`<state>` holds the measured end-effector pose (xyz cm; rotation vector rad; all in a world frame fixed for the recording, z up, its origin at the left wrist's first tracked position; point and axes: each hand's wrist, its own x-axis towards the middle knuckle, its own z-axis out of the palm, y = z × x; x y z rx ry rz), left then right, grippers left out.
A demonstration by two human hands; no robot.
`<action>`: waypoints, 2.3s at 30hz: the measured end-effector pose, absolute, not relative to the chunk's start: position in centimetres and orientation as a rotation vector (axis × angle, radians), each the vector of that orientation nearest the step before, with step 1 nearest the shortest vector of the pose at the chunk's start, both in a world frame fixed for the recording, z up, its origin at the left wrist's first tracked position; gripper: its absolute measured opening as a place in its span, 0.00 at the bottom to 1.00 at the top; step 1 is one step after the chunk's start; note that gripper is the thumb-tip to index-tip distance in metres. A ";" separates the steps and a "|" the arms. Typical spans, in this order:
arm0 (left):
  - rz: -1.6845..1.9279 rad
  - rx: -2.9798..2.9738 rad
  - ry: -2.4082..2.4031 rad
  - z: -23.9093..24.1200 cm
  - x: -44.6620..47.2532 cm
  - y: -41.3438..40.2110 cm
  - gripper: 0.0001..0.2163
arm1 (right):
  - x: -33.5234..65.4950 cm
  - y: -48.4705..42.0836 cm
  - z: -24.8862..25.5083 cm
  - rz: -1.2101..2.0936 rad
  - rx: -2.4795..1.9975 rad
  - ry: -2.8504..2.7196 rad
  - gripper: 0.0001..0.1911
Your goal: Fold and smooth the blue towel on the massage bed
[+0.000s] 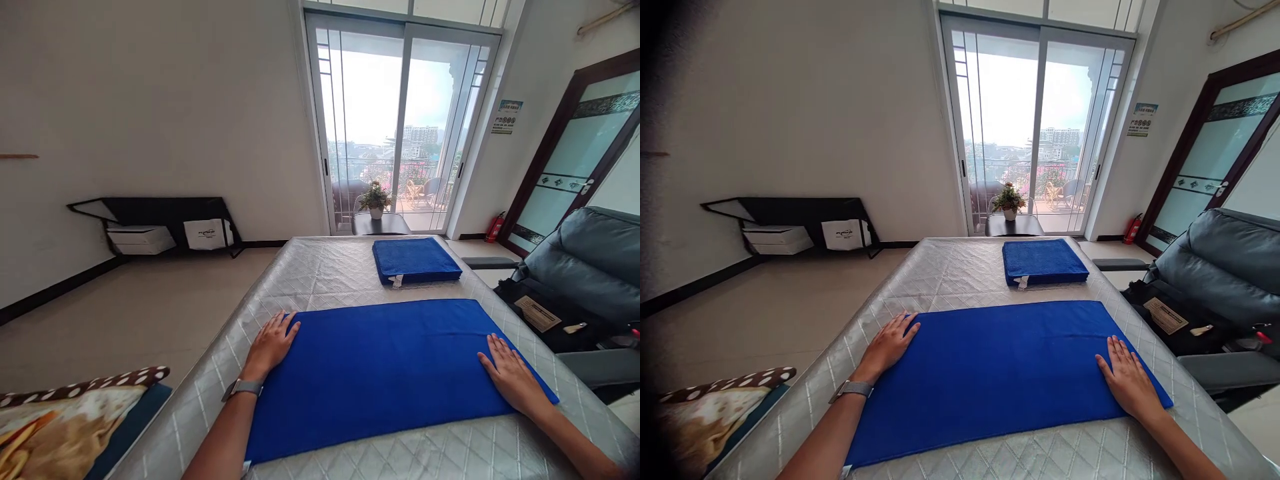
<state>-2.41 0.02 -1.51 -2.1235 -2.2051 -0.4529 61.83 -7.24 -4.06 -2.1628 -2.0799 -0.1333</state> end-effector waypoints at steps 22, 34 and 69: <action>-0.488 -2.116 -2.231 -0.8 -2.0 -0.2 0.26 | 43.3 -3.6 3.8 0.172 -1.702 -2.359 0.41; -0.418 -2.110 -2.224 -0.5 -1.8 -0.3 0.26 | 25.5 0.5 2.9 0.435 -1.271 -2.596 0.42; -0.416 -2.162 -2.222 -1.1 -2.8 0.1 0.29 | 64.7 6.7 -1.3 0.087 -1.903 -2.155 0.39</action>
